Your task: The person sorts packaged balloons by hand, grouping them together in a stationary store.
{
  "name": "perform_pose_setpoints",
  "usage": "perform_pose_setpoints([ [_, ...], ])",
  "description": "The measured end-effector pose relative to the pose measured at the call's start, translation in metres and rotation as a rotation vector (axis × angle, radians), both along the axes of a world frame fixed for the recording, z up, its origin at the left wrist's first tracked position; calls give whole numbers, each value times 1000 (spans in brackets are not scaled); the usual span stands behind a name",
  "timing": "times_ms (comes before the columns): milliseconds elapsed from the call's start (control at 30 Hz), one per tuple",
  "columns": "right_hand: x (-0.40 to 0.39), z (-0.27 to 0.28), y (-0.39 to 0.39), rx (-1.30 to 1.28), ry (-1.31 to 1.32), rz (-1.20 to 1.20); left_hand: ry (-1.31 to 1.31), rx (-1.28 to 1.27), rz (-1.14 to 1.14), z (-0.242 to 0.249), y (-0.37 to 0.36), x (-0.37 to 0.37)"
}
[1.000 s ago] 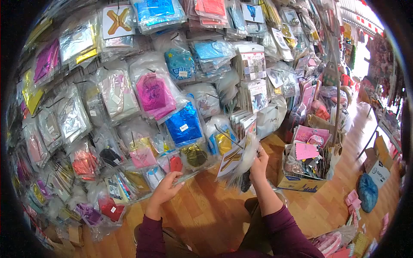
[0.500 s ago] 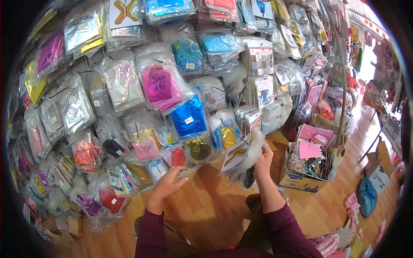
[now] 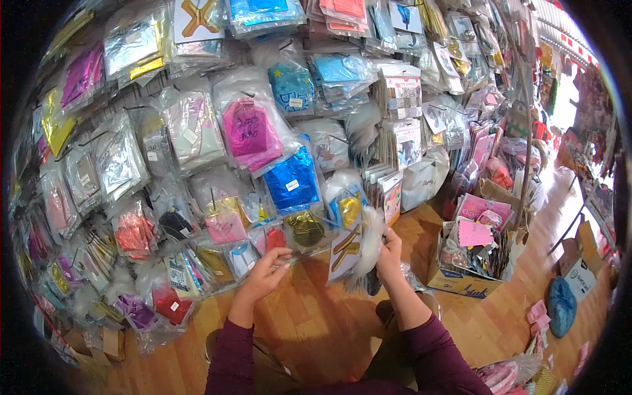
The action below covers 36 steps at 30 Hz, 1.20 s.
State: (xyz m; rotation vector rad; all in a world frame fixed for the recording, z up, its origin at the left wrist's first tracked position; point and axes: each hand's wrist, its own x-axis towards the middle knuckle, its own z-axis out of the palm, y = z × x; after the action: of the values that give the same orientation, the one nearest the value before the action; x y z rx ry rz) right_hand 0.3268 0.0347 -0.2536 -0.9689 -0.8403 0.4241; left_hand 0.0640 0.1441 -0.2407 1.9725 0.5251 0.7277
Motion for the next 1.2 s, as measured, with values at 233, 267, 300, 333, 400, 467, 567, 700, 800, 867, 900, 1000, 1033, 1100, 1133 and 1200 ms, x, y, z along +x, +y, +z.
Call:
perform_pose_setpoints([
  [233, -28, 6, 2, -44, -96, 170, -234, -311, -198, 14, -12, 15],
  [267, -28, 0, 6, -37, -141, 177, -257, -345, -198, 9, -10, 19],
  [300, -30, -4, 9, -26, -156, 182, -271, -330, -196, 3, -9, 21],
  [333, -32, -9, 13, -19, -191, 170, -289, -375, -207, -2, -8, 22],
  [400, -38, -13, 14, -15, -198, 191, -272, -435, -189, -3, -10, 27],
  [467, -39, -17, 14, -20, -242, 207, -265, -472, -193, 5, -17, 30],
  [567, -46, -16, 13, -38, -250, 234, -267, -517, -218, 4, -21, 31],
  [700, -50, -18, 12, -68, -265, 243, -272, -542, -195, 8, -28, 32],
  [800, -54, -16, 11, -73, -263, 256, -297, -580, -198, 6, -28, 31],
  [867, -54, -16, 10, -74, -246, 273, -305, -597, -204, 6, -28, 31],
  [900, -54, -17, 10, -78, -261, 265, -301, -602, -207, 6, -29, 31],
  [1000, -53, -18, 10, -88, -316, 248, -310, -667, -203, 6, -28, 30],
  [1033, -54, -18, 9, -93, -357, 237, -322, -727, -199, 5, -27, 30],
  [1100, -53, -19, 11, -95, -367, 232, -344, -752, -220, -1, -22, 30],
  [1133, -53, -20, 12, -95, -377, 225, -367, -774, -241, -4, -20, 30],
  [1200, -46, -24, 14, -114, -453, 223, -385, -780, -261, -6, -18, 29],
])
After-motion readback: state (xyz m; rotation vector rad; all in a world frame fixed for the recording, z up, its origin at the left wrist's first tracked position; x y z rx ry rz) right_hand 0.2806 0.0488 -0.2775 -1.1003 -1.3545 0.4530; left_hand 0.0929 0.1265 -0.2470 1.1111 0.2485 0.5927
